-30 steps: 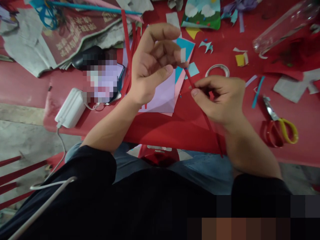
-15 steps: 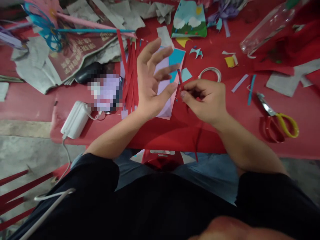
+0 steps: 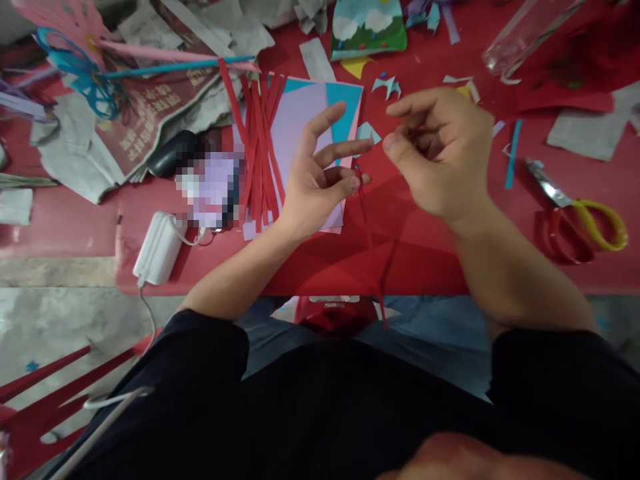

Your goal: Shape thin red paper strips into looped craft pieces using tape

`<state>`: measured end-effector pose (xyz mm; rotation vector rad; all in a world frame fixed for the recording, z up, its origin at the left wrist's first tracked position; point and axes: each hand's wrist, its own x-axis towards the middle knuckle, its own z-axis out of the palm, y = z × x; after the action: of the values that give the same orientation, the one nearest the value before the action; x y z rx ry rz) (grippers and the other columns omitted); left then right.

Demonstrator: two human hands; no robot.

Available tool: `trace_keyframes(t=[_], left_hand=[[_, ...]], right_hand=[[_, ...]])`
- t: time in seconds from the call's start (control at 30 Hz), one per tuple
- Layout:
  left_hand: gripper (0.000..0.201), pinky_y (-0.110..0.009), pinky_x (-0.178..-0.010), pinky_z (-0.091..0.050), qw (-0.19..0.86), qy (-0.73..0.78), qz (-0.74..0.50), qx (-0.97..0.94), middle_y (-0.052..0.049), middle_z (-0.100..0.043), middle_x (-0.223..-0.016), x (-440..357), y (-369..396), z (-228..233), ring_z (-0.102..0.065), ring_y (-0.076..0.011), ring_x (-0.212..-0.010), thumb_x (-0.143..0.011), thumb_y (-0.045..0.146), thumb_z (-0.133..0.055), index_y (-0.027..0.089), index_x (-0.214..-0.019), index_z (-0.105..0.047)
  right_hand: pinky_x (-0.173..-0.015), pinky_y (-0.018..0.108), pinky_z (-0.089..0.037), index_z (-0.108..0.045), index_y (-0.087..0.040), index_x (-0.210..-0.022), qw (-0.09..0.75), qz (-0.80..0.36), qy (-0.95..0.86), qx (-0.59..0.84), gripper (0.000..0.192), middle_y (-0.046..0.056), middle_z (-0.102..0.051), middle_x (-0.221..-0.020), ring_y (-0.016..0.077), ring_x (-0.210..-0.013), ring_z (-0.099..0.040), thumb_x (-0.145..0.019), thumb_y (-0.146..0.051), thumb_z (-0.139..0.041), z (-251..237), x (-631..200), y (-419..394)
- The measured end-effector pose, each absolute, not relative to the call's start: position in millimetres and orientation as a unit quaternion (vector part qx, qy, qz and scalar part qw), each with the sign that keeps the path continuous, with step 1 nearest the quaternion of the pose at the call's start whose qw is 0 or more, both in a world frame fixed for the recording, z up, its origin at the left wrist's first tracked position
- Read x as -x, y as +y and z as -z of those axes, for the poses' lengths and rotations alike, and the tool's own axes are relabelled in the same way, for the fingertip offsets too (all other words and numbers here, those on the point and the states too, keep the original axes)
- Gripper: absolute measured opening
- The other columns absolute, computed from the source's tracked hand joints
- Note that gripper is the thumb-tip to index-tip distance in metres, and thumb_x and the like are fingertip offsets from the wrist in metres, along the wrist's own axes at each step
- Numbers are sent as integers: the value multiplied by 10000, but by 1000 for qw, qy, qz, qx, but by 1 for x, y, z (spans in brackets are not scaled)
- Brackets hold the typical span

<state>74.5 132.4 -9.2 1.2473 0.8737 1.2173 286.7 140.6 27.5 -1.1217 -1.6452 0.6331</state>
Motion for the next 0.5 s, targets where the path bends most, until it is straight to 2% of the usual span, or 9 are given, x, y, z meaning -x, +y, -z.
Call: trace_keyframes(t=[0.07, 0.13, 0.2, 0.3, 0.37, 0.43, 0.5], left_hand=[[899, -412, -1072, -705, 569, 319, -498, -572, -62, -730, -1500, -77, 138, 25, -801, -194, -1170, -939, 351, -854, 408, -1722, -416], [930, -425, -1078, -701, 570, 290, -484, -597, -65, -740, -1483, -77, 143, 38, -799, -196, -1167, -956, 400, -851, 414, -1751, -370], [952, -426, -1081, -701, 575, 288, -478, -599, -69, -752, -1457, -77, 146, 46, -799, -217, -1205, -942, 425, -877, 411, -1753, -377], [988, -411, -1069, -711, 598, 299, -474, -573, -72, -763, -1426, -73, 148, 43, -806, -248, -1249, -887, 438, -946, 398, -1728, -429], [981, -403, -1070, -715, 616, 308, -474, -549, -67, -761, -1431, -70, 148, 37, -805, -261, -1289, -859, 426, -976, 402, -1699, -470], [917, -403, -1096, -708, 634, 319, -471, -524, -56, -765, -1425, -67, 147, 30, -796, -261, -1330, -853, 393, -984, 401, -1651, -532], [803, -408, -1125, -697, 661, 326, -459, -497, -50, -780, -1380, -66, 146, 24, -791, -262, -1354, -860, 354, -979, 366, -1575, -611]], right_hand=[[-554, 338, -465, -836, -308, -1191, 477, -281, -714, 430, 456, 23, -743, -890, 147, -643, -590, -982, -712, -860, -26, -294, 148], [-608, 358, -526, -855, -309, -1115, 449, -325, -726, 407, 488, 34, -755, -880, 167, -687, -631, -948, -767, -863, -24, -299, 154], [-676, 386, -574, -858, -304, -1017, 443, -368, -716, 394, 489, 35, -741, -824, 186, -725, -653, -930, -785, -869, -22, -300, 157], [-668, 392, -549, -862, -307, -931, 473, -370, -699, 388, 480, 29, -716, -772, 182, -696, -606, -910, -786, -883, -23, -297, 158], [-668, 386, -526, -891, -322, -942, 508, -345, -693, 378, 404, 51, -773, -901, 183, -734, -617, -907, -724, -924, -25, -293, 157], [-764, 393, -560, -912, -339, -944, 559, -344, -673, 341, 270, 69, -813, -1036, 216, -888, -699, -917, -601, -971, -27, -290, 155], [-841, 403, -586, -922, -348, -947, 602, -368, -649, 285, 144, 64, -830, -1013, 238, -960, -741, -929, -472, -991, -30, -288, 153]])
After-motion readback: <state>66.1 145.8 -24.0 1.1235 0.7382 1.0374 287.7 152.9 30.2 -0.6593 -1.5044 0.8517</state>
